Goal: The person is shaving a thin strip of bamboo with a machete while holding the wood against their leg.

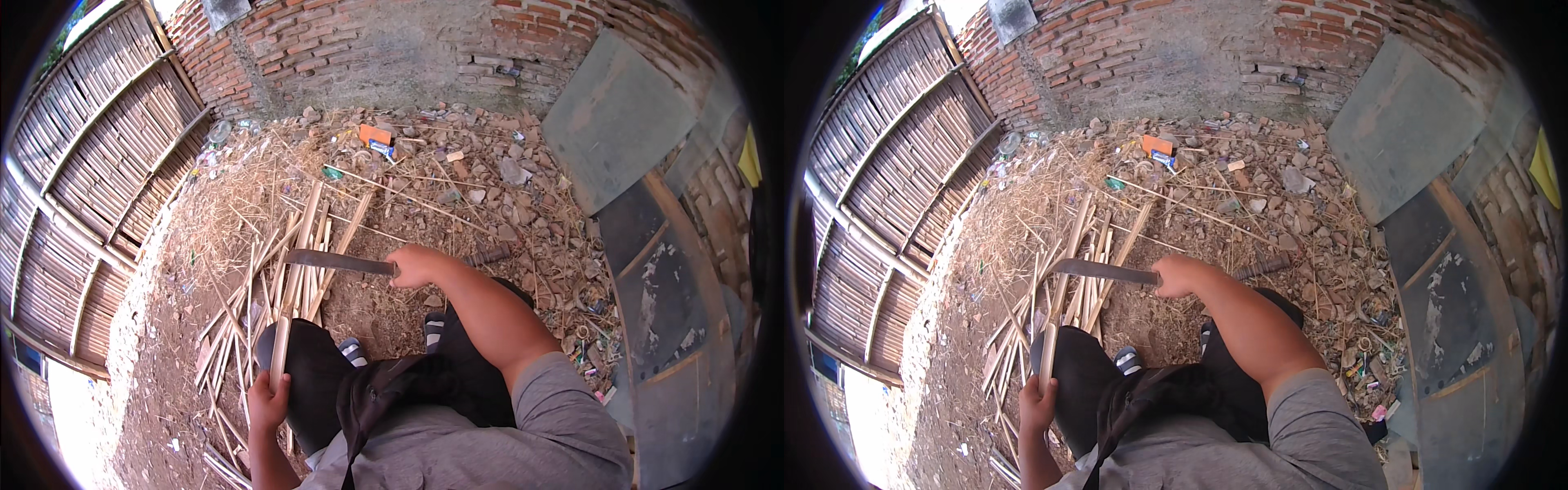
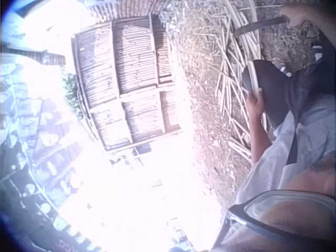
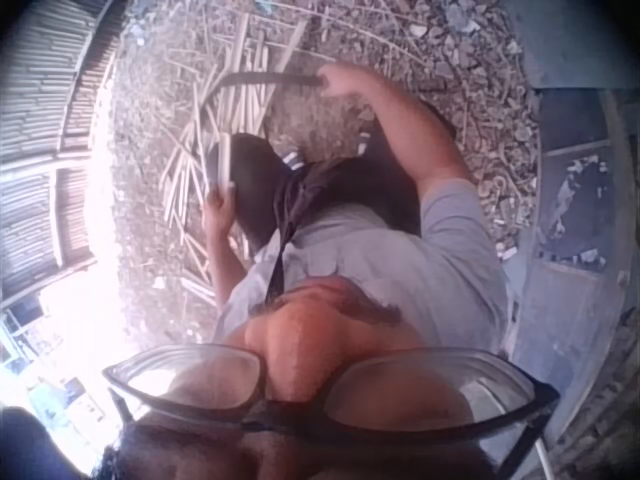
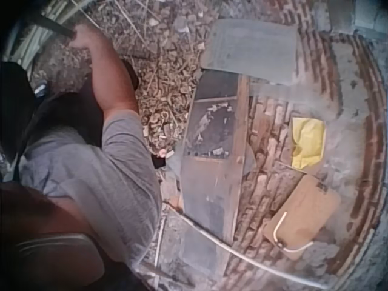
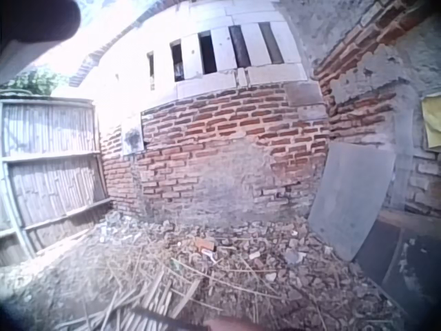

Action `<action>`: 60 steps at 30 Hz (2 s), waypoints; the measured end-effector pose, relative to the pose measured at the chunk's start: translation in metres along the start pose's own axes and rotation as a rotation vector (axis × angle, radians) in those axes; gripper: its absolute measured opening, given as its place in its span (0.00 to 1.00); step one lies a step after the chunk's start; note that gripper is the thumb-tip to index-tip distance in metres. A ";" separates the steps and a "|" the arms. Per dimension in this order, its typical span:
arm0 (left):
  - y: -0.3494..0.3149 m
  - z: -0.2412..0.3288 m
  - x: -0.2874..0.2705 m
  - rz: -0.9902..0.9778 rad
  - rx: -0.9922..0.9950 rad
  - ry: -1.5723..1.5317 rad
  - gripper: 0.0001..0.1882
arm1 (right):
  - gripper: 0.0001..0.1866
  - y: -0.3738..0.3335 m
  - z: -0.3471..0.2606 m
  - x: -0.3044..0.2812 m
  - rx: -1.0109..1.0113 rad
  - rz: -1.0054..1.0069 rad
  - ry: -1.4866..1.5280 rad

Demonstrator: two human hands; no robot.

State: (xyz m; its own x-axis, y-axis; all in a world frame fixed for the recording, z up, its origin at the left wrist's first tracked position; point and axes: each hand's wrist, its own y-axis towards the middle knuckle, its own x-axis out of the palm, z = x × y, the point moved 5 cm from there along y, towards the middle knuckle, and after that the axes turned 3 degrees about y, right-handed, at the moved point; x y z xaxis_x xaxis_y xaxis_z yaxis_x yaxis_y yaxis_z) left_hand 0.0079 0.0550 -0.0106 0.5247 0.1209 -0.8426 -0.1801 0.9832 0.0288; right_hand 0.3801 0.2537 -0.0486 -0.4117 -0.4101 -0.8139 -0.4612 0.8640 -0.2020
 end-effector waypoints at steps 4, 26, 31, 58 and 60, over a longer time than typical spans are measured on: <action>0.000 0.000 0.000 0.007 0.000 0.014 0.20 | 0.24 0.002 0.000 0.001 -0.011 0.005 -0.005; 0.001 -0.001 0.002 -0.020 -0.012 -0.006 0.19 | 0.25 0.004 0.006 0.006 0.015 -0.004 0.002; 0.001 -0.004 0.002 -0.021 -0.015 0.006 0.20 | 0.25 0.002 0.003 0.005 0.008 -0.009 0.008; -0.001 0.001 0.002 0.020 0.005 -0.004 0.19 | 0.24 0.002 -0.002 0.007 -0.003 -0.018 0.047; -0.002 0.002 0.002 0.021 0.009 -0.009 0.19 | 0.24 0.002 -0.001 0.007 -0.007 -0.017 0.043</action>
State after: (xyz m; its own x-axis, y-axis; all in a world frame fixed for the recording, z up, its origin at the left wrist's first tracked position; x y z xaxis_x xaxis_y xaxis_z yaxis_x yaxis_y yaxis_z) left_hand 0.0107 0.0539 -0.0111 0.5282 0.1431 -0.8370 -0.1839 0.9816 0.0518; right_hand 0.3759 0.2522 -0.0545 -0.4372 -0.4366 -0.7863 -0.4734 0.8550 -0.2116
